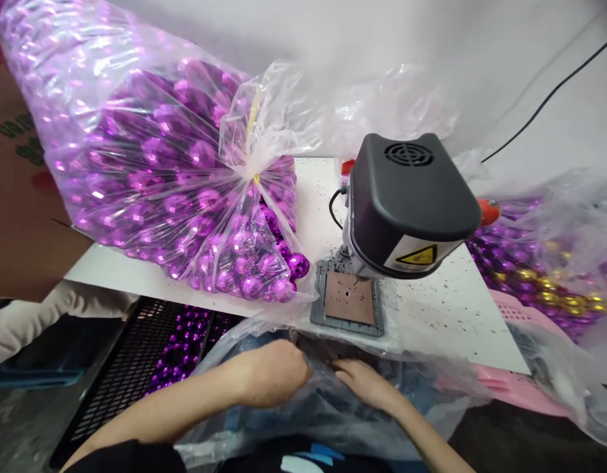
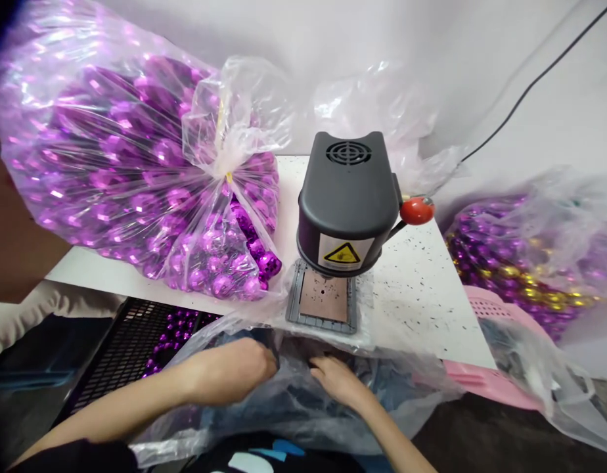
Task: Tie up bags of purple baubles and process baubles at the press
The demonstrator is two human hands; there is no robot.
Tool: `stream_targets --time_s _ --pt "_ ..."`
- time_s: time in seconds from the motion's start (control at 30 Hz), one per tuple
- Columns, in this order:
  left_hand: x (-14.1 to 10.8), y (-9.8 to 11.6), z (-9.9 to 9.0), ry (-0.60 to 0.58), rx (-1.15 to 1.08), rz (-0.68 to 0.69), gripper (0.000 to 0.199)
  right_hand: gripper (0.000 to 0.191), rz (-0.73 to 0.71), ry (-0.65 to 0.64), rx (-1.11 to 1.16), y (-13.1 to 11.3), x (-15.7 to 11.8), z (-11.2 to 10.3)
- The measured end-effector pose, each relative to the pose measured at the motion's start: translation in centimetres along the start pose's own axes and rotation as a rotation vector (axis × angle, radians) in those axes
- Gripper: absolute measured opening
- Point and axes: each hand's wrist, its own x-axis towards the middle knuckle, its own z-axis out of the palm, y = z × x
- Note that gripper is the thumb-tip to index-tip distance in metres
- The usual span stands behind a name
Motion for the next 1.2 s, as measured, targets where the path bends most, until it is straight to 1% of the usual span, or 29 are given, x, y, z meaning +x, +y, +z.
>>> stream_targets --time_s 0.03,0.07,0.1,0.13,0.17,0.2,0.23,0.27,0.3,0.37,0.43,0.53,0.57,0.6,0.63,0.7,0.73,0.77,0.8,0.83,0.87,0.93,0.97,1.03,1.1,1.2 --pt "0.0 0.5 -2.1 0.082 0.051 0.016 0.019 0.048 -0.006 -0.020 0.000 -0.5 -0.6 0.5" --pt "0.2 0.7 -3.9 0.216 0.052 -0.010 0.019 0.051 -0.011 -0.040 -0.001 -1.0 -1.0 1.0" --pt "0.8 0.5 -5.5 0.422 0.064 -0.090 0.019 0.054 -0.013 -0.059 -0.005 -1.5 -1.2 1.5" --pt "1.5 -0.1 -6.6 0.635 0.095 -0.202 0.020 0.056 -0.010 -0.078 -0.013 -2.0 -1.3 2.3" --pt "2.4 -0.9 -7.4 0.814 0.146 -0.321 0.020 0.057 0.000 -0.100 -0.027 -2.4 -1.2 3.1" --pt "3.3 -1.9 -7.7 0.931 0.205 -0.432 0.021 0.058 0.016 -0.126 -0.044 -2.6 -1.0 4.1" --pt "4.2 -2.8 -7.8 0.985 0.265 -0.522 0.027 0.056 0.035 -0.153 -0.062 -2.8 -0.8 5.1" --pt "4.9 -3.7 -7.8 0.982 0.316 -0.582 0.036 0.053 0.055 -0.176 -0.078 -2.9 -0.6 6.0" --pt "5.5 -4.4 -7.6 0.944 0.351 -0.614 0.045 0.050 0.072 -0.191 -0.088 -2.8 -0.5 6.7" --pt "6.1 -5.1 -7.3 0.856 0.387 -0.611 0.056 0.048 0.091 -0.188 -0.087 -2.4 -0.8 7.3" --pt "6.3 -5.2 -7.1 0.796 0.397 -0.560 0.057 0.052 0.098 -0.152 -0.068 -1.8 -1.5 6.8" --pt "6.3 -5.0 -7.2 0.715 0.375 -0.479 0.052 0.057 0.109 -0.110 -0.036 -1.3 -2.9 4.8" --pt "6.1 -4.9 -7.2 0.708 0.349 -0.459 0.049 0.058 0.113 -0.100 -0.027 -1.3 -3.3 4.2" --pt "5.9 -4.8 -7.3 0.726 0.306 -0.443 0.046 0.058 0.116 -0.092 -0.019 -1.4 -3.7 3.7" --pt "5.5 -4.5 -7.4 0.772 0.241 -0.424 0.044 0.059 0.116 -0.086 -0.011 -1.5 -4.0 3.3" --pt "4.5 -3.6 -7.5 0.926 0.043 -0.353 0.045 0.059 0.106 -0.079 0.009 -2.0 -4.7 2.6" --pt "4.0 -2.9 -7.4 0.994 -0.096 -0.294 0.047 0.059 0.094 -0.081 0.023 -2.3 -5.0 2.3" --pt "3.5 -2.1 -7.2 1.025 -0.264 -0.223 0.050 0.058 0.077 -0.085 0.039 -2.6 -5.3 2.0" --pt "3.2 -1.2 -6.8 1.005 -0.457 -0.151 0.052 0.058 0.057 -0.089 0.058 -2.9 -5.6 1.5" --pt "3.1 -0.3 -6.2 0.941 -0.659 -0.088 0.054 0.057 0.037 -0.090 0.076 -3.2 -5.9 0.9" --pt "3.2 0.4 -5.4 0.849 -0.854 -0.046 0.055 0.056 0.019 -0.088 0.092 -3.6 -6.2 0.2" --pt "4.2 1.3 -3.6 0.658 -1.158 -0.031 0.052 0.055 -0.005 -0.060 0.127 -4.3 -6.9 -1.5" --pt "4.9 1.4 -2.6 0.597 -1.247 -0.046 0.050 0.055 -0.013 -0.035 0.147 -4.6 -7.3 -2.5" --pt "6.5 1.1 -0.9 0.539 -1.336 -0.081 0.047 0.055 -0.024 0.028 0.192 -5.1 -8.1 -4.4" --pt "7.8 0.3 0.3 0.520 -1.358 -0.098 0.051 0.054 -0.028 0.089 0.242 -5.4 -9.0 -6.1" --pt "9.1 -1.1 1.1 0.573 -1.284 -0.119 0.060 0.052 -0.004 0.144 0.368 -5.1 -10.1 -7.8"
